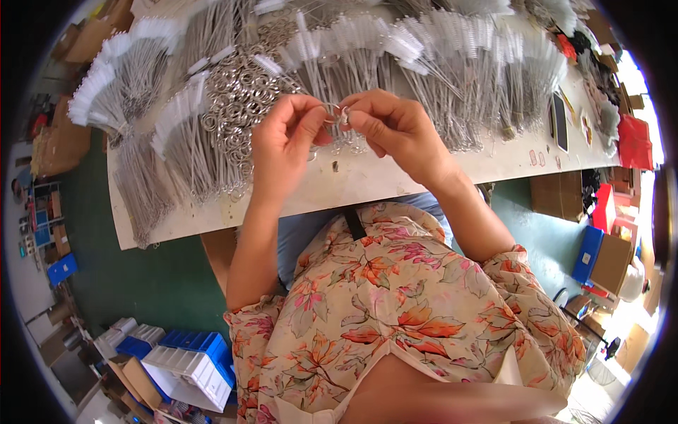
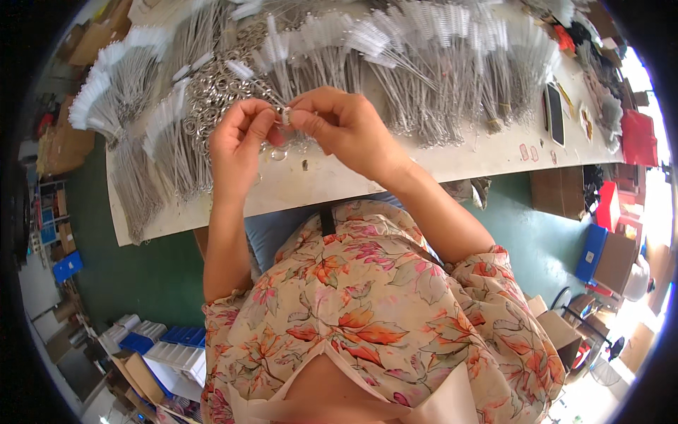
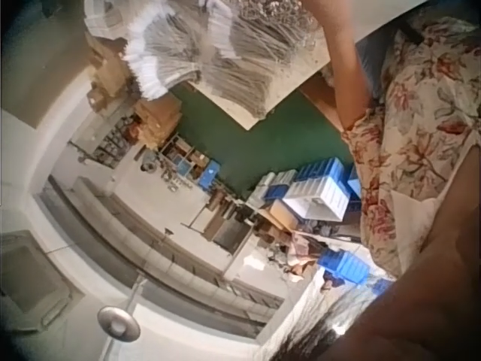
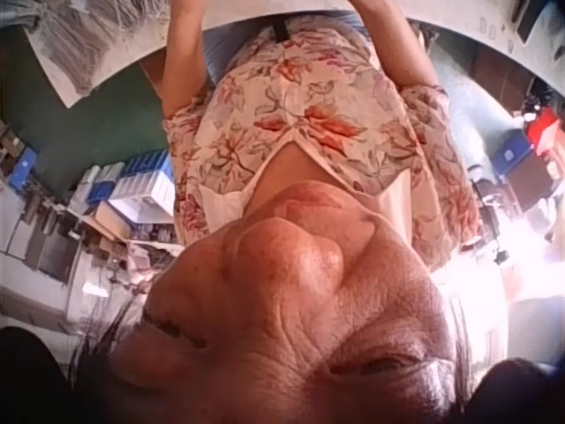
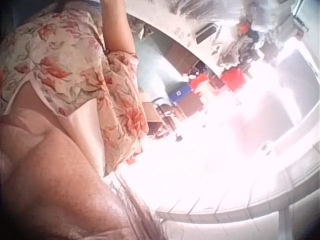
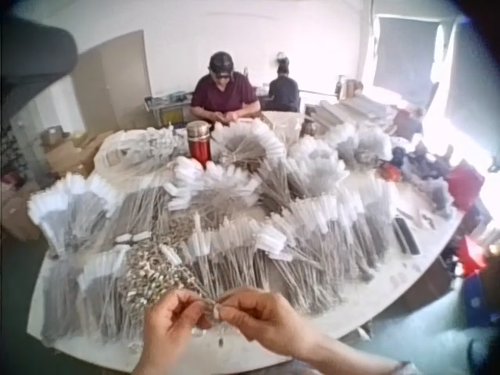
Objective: The person is seen putting cleaning brushes into metal rings.
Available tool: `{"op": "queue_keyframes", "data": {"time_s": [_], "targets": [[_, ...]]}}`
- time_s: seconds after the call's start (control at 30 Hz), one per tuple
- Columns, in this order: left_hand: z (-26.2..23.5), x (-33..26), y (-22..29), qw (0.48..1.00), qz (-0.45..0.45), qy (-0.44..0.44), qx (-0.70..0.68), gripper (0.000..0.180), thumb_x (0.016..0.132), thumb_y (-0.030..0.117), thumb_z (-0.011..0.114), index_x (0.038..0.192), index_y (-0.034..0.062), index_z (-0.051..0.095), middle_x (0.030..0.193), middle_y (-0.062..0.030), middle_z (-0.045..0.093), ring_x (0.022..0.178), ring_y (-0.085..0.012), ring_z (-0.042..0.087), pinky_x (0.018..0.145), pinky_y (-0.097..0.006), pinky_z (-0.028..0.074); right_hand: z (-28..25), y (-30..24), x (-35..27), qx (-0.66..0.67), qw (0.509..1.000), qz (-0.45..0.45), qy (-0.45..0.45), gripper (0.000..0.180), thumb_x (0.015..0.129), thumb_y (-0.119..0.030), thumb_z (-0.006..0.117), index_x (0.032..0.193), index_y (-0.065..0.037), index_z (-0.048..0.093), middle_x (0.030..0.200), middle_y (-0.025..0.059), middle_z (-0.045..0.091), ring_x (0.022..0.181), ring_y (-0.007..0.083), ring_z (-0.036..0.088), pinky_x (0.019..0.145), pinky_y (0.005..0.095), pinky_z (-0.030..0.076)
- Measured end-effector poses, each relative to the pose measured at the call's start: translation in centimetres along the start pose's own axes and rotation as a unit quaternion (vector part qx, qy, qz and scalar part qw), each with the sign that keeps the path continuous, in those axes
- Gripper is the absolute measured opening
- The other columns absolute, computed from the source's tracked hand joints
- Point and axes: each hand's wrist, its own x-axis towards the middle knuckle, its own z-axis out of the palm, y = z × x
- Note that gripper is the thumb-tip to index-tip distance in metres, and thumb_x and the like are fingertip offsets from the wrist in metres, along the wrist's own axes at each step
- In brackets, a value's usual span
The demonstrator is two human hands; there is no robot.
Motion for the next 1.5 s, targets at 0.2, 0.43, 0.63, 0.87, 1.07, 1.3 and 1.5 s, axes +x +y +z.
{"op": "queue_keyframes", "data": {"time_s": [0.2,0.43,0.63,0.87,1.07,1.3,1.5], "targets": [[-1.1,-2.5,0.7,0.982,-0.026,0.052,-0.181,0.009,0.088,0.006,0.055,0.092,-0.0012,0.056,0.079,-0.0052,0.062,0.065,-0.0080,0.058,0.057,-0.019,0.048,3.1,-0.2,-0.5,-0.147,0.952,-0.268,-0.026,0.012,0.084,-0.009,0.061,0.088,0.001,0.063,0.090,0.0093,0.059,0.062,0.0146,0.057,0.056,0.0238,0.046],[-4.3,-4.6,2.7,0.973,-0.034,-0.083,-0.214,0.023,0.082,-0.005,0.057,0.104,-0.0043,0.056,0.095,-0.0122,0.062,0.085,-0.0155,0.062,0.074,-0.027,0.053,3.9,-1.4,-1.6,-0.390,0.780,-0.487,-0.043,0.020,0.058,-0.005,0.063,0.078,-0.007,0.065,0.090,0.0010,0.060,0.068,0.0150,0.060,0.056,0.0279,0.051],[-3.5,-6.2,3.7,0.987,0.147,0.052,0.041,0.027,0.076,-0.007,0.060,0.103,-0.0068,0.059,0.095,-0.0149,0.063,0.083,-0.0182,0.063,0.072,-0.028,0.054,5.1,-2.2,-1.4,-0.130,0.949,-0.283,-0.054,0.006,0.076,-0.010,0.065,0.079,-0.005,0.066,0.084,0.0041,0.060,0.063,0.0136,0.056,0.053,0.0233,0.045],[-3.4,-6.0,2.9,0.925,0.309,0.141,0.172,0.028,0.073,-0.004,0.065,0.101,-0.0052,0.061,0.094,-0.0165,0.063,0.077,-0.0206,0.065,0.069,-0.026,0.054,5.8,-4.0,-0.8,0.143,0.980,0.042,-0.130,0.016,0.085,-0.017,0.063,0.088,-0.002,0.065,0.069,-0.0022,0.058,0.055,0.0025,0.045,0.047,0.0182,0.036],[-4.2,-6.0,3.3,0.947,0.249,0.100,0.177,0.027,0.073,-0.006,0.063,0.100,-0.0055,0.062,0.095,-0.0154,0.064,0.076,-0.0187,0.064,0.070,-0.025,0.052,5.2,-3.7,0.1,0.085,0.983,0.038,-0.158,0.015,0.083,-0.016,0.064,0.086,-0.001,0.065,0.067,-0.0009,0.058,0.052,0.0036,0.045,0.046,0.0186,0.037],[-6.0,-5.5,3.0,0.983,0.177,-0.004,0.045,0.029,0.077,-0.006,0.060,0.106,-0.0052,0.059,0.099,-0.0133,0.062,0.083,-0.0141,0.062,0.072,-0.024,0.052,5.2,-3.2,0.3,-0.018,0.985,-0.004,-0.174,0.012,0.080,-0.013,0.067,0.085,-0.002,0.066,0.068,0.0019,0.059,0.052,0.0046,0.048,0.046,0.0200,0.038],[-10.9,-1.7,0.2,0.942,-0.006,0.087,0.323,0.027,0.081,0.015,0.064,0.106,0.0050,0.060,0.092,-0.0069,0.064,0.079,-0.0144,0.061,0.068,-0.028,0.048,7.1,5.1,-0.6,-0.255,0.926,-0.275,-0.039,0.006,0.074,-0.009,0.066,0.079,-0.008,0.065,0.071,0.0034,0.058,0.060,0.0141,0.056,0.052,0.0266,0.044]]}}
